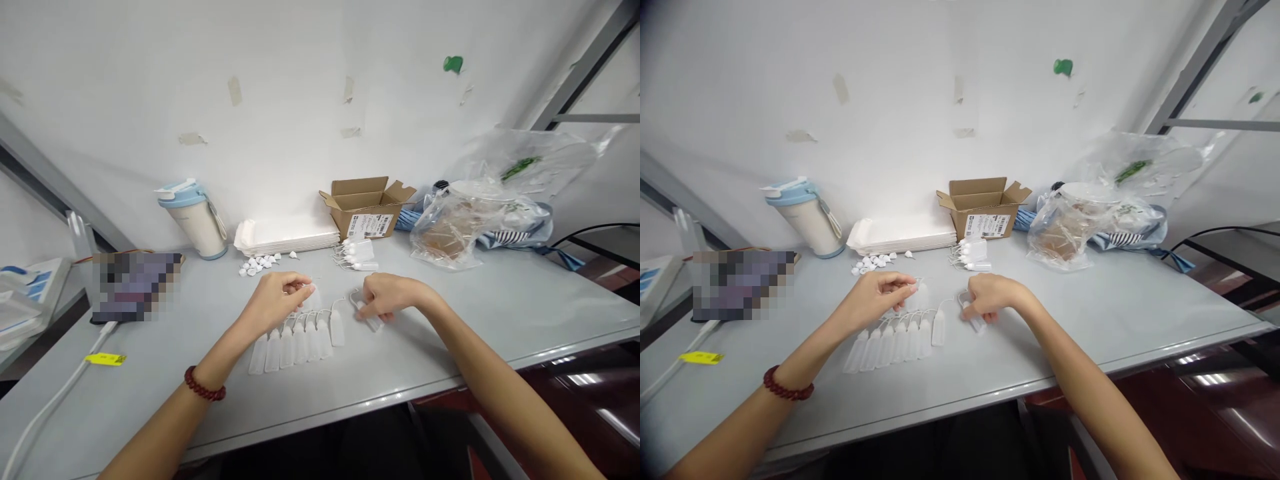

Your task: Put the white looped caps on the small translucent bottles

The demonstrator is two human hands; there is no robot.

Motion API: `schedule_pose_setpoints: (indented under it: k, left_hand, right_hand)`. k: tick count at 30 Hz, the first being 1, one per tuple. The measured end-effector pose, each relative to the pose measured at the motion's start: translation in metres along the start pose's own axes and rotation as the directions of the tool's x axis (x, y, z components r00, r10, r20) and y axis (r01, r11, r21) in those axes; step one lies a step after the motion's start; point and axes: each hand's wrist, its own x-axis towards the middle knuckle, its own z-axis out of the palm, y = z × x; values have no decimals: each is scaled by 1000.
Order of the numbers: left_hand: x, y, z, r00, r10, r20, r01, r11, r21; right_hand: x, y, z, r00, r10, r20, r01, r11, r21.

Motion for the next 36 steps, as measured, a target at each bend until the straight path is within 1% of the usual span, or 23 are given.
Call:
schedule_pose_setpoints:
  k: [1, 2, 3, 4, 5, 6, 7, 8, 9, 12, 13, 14, 15, 18, 19, 21, 25, 28, 31, 34, 36]
  left_hand:
    - [0, 1, 1, 1000, -3, 1, 3, 1000, -14]
    - [0, 2, 2, 1000, -5, -3, 5, 1000, -31]
    - [0, 3, 2, 1000, -3, -10, 2, 999, -48]
    - [0, 4, 2, 1000, 4, -24, -6, 998, -67]
    - [0, 5, 2, 999, 15, -40, -18, 996, -86]
    - [-1, 5, 2, 998, 28, -55, -33, 994, -107]
    - [-1, 5, 2, 997, 40, -70, -49, 991, -128]
    - [-1, 5, 1, 995, 52, -86, -65, 987, -150]
    - [-1, 5, 1, 993, 63, -103, -80, 982, -172]
    - [0, 4, 1, 987, 90, -136, -119, 967, -225]
    - [0, 3, 1, 985, 98, -139, -129, 963, -237]
    - [0, 3, 2, 985, 106, -139, -137, 960, -245]
    - [0, 4, 2, 984, 112, -137, -144, 958, -249]
    - [0, 5, 3, 981, 149, -122, -176, 950, -259]
    - [-1, 6, 3, 980, 167, -112, -191, 946, -263]
    - [-2, 7, 2, 974, 208, -88, -224, 937, -269]
    - [-4, 8, -2, 963, 268, -18, -264, 933, -246]
    - [-4, 8, -3, 964, 263, 22, -253, 945, -207]
    - [-4, 8, -4, 968, 247, 43, -234, 954, -188]
    - [-3, 8, -4, 973, 226, 43, -215, 960, -178]
    - [-3, 8, -4, 976, 216, 28, -207, 962, -179]
  right_hand:
    - [1, 2, -2, 994, -24, -108, 24, 1000, -2]
    - [2, 4, -4, 965, -56, -256, 58, 998, 0]
    - [4, 4, -4, 899, -92, -427, 102, 995, 0]
    - [6, 4, -3, 795, -126, -593, 151, 989, -8]
    - [8, 3, -1, 673, -155, -723, 198, 980, -25]
    - [11, 1, 1, 567, -181, -804, 245, 968, -45]
    - [14, -1, 5, 503, -204, -840, 292, 955, -57]
    - [16, -3, 8, 482, -222, -848, 339, 939, -54]
    - [18, -5, 12, 491, -235, -839, 383, 923, -35]
    - [22, -11, 24, 580, -272, -768, 481, 875, 53]
    - [23, -13, 27, 592, -289, -752, 504, 861, 67]
    - [23, -14, 30, 588, -311, -747, 525, 849, 59]
    - [24, -16, 32, 571, -338, -748, 541, 841, 33]
    - [25, -20, 38, 501, -417, -758, 569, 819, -74]
    - [25, -21, 39, 490, -438, -754, 575, 812, -98]
    - [23, -24, 40, 483, -470, -739, 588, 800, -124]
    - [19, -27, 40, 490, -506, -710, 589, 793, -158]
    - [16, -27, 39, 522, -518, -678, 589, 793, -153]
    - [16, -27, 38, 547, -539, -641, 584, 794, -170]
    - [17, -27, 37, 550, -543, -635, 579, 795, -179]
    - [18, -27, 37, 548, -520, -656, 583, 799, -147]
